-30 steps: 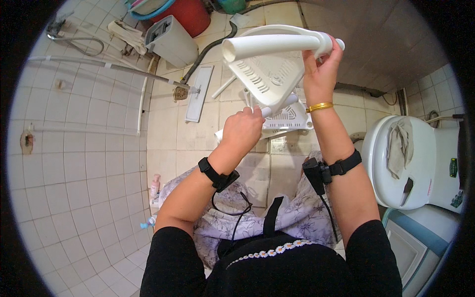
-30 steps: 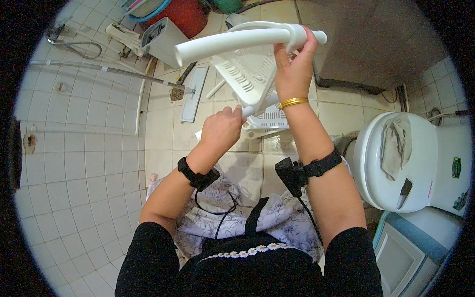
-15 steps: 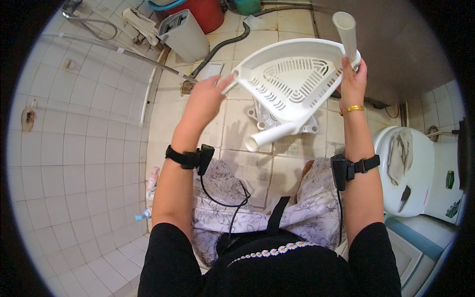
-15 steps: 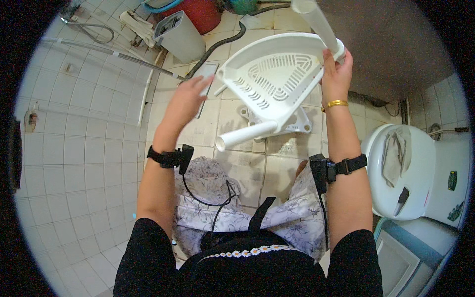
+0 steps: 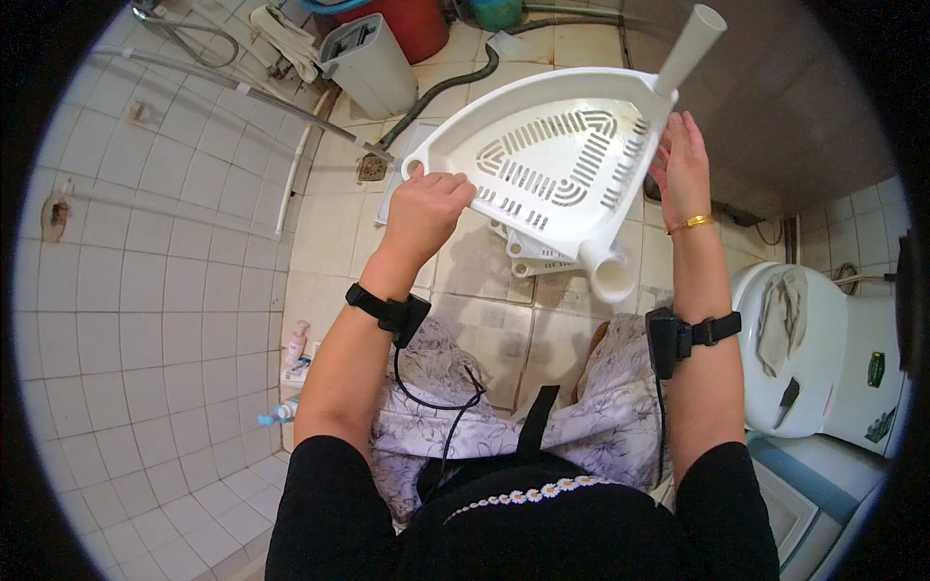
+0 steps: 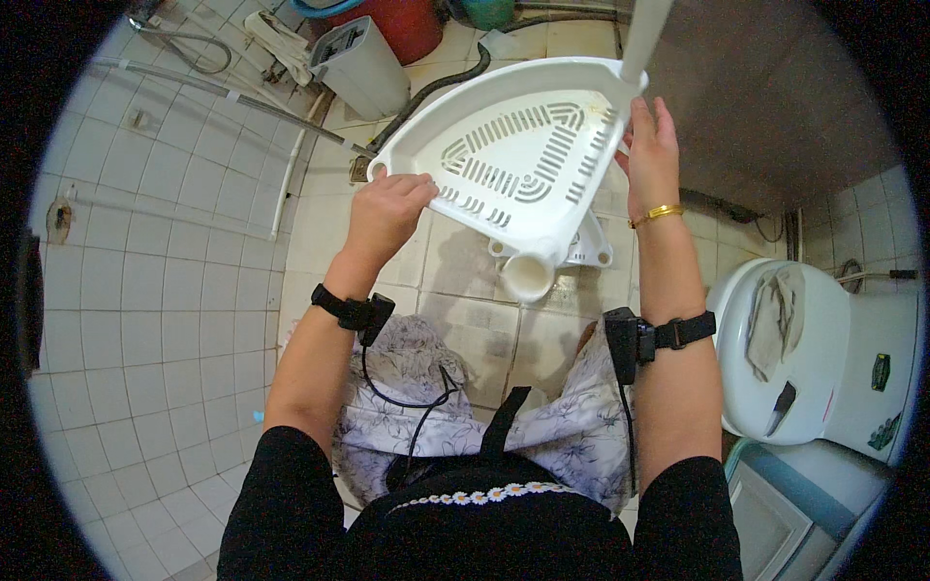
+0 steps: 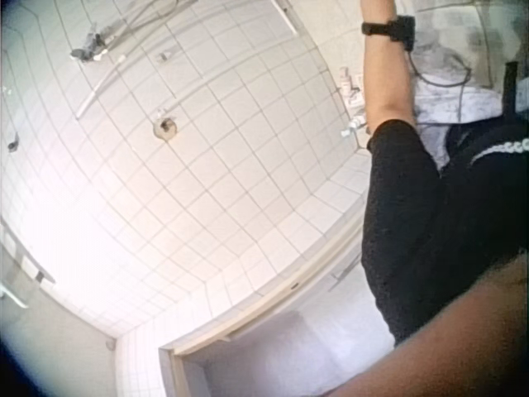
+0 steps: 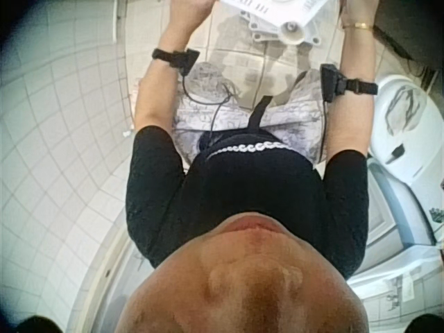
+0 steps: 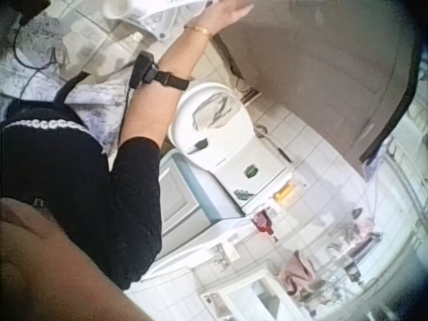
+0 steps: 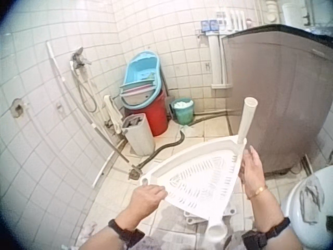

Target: The person assembles a white plastic corner shelf by hand, fitting plastic tubes and connector pieces into the corner shelf trays.

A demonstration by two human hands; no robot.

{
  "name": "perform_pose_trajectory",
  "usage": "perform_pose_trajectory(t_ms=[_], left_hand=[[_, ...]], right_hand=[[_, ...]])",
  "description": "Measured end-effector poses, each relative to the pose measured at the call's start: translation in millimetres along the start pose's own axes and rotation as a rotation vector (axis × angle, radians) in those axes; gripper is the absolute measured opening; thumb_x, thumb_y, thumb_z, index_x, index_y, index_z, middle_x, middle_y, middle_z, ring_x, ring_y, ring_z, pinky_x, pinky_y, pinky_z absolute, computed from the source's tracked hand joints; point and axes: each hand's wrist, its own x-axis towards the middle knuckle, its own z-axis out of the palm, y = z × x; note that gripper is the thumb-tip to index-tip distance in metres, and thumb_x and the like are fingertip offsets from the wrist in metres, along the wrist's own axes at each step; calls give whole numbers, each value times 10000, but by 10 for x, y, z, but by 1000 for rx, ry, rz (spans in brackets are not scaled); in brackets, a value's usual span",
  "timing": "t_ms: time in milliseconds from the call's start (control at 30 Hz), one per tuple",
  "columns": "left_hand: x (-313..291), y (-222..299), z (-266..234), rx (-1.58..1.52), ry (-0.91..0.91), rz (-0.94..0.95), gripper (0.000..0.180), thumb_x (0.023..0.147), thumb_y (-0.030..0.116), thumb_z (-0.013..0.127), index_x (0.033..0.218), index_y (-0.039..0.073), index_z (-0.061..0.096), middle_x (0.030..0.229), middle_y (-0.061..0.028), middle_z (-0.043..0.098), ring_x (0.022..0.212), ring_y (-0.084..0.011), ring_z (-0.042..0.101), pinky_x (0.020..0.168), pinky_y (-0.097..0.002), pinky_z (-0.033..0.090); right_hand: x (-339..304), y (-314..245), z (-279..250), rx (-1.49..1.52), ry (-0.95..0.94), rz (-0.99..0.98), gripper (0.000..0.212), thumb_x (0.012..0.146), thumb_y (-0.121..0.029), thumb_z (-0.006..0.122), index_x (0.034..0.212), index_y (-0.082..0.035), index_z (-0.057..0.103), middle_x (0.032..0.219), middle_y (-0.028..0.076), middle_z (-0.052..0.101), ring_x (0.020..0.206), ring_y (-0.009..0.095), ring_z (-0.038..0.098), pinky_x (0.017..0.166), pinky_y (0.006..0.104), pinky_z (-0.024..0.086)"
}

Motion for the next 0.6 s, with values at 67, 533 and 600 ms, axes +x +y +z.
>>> perform_pose_trajectory(t_ms=[67,533,600], left_hand=[[17,8,9,37,44,-19,169,991,123,797,1134,202,841,1144,-7,885,1015,-262,846,975,-515,703],[410,116,1,43,36,-489,135,1005,176,813,1132,194,855,944,-69,846,814,-347,819,701,-494,638],[486,297,24,30,29,-466,119,1012,175,797,1119,182,848,933,-79,842,811,-350,821,699,-497,638]], right_hand=[[-65,-70,101,-9,56,-34,640,1201,-394,722,1701,-65,497,1400,89,770,1195,181,756,880,320,646],[-779,82,761,-185,-615,286,486,1153,-309,768,1553,-52,666,1226,65,822,1047,147,752,884,301,613],[-943,20,945,-163,-643,343,616,1169,-399,777,1644,-60,579,1440,103,777,1263,198,748,994,343,623]])
